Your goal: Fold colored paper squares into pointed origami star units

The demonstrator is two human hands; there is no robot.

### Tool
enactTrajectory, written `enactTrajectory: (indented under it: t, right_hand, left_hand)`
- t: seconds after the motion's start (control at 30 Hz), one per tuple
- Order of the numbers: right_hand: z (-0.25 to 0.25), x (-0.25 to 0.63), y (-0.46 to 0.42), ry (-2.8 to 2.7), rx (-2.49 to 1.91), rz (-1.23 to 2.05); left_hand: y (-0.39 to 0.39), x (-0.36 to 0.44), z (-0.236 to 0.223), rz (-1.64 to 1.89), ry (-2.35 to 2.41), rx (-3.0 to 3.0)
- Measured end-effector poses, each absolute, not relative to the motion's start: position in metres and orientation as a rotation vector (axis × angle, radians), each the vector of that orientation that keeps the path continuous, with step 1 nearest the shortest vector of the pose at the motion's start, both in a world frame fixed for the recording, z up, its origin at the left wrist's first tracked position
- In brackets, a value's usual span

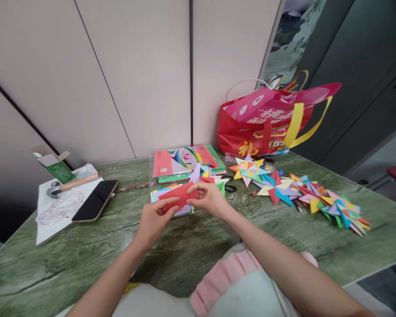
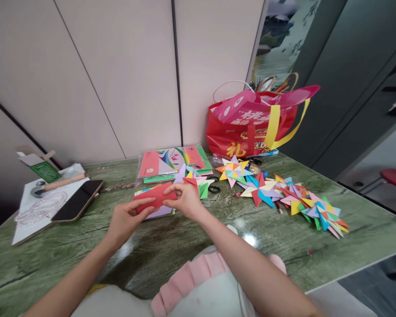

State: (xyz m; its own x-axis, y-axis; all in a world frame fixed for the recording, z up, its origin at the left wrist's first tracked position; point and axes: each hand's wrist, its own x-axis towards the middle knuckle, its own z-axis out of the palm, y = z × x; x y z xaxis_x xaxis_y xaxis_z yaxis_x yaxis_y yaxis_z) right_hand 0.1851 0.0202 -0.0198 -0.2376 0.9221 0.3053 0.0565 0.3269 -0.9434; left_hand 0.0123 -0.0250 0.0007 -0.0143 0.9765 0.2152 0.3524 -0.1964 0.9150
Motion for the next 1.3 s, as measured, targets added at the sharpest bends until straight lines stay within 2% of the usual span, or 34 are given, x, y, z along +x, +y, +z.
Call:
enactTrajectory:
  t: [0.27, 0.53, 0.83, 1.3]
  right_hand:
    - [-0.014, 0.198, 0.029, -1.532, -0.911, 1.204]
    - [-0.021, 0.203, 0.038, -1.457, -0.969, 0.899]
    - [-0.015, 0.185, 0.012, -2.016, -0.864, 0.649]
    - [-0.017, 0.185, 0.016, -1.853, -0.862, 0.756]
  left_hand:
    - [-0.019, 0.011, -0.003, 1.278, 1.170, 1.269]
    - [-0.016, 0.005, -0.004, 1.177, 1.228, 1.321]
    - [-0.023, 0.013, -0.001, 1.079, 1.025, 1.498]
    - [-0.018, 0.007, -0.001, 1.183, 1.229, 1.285]
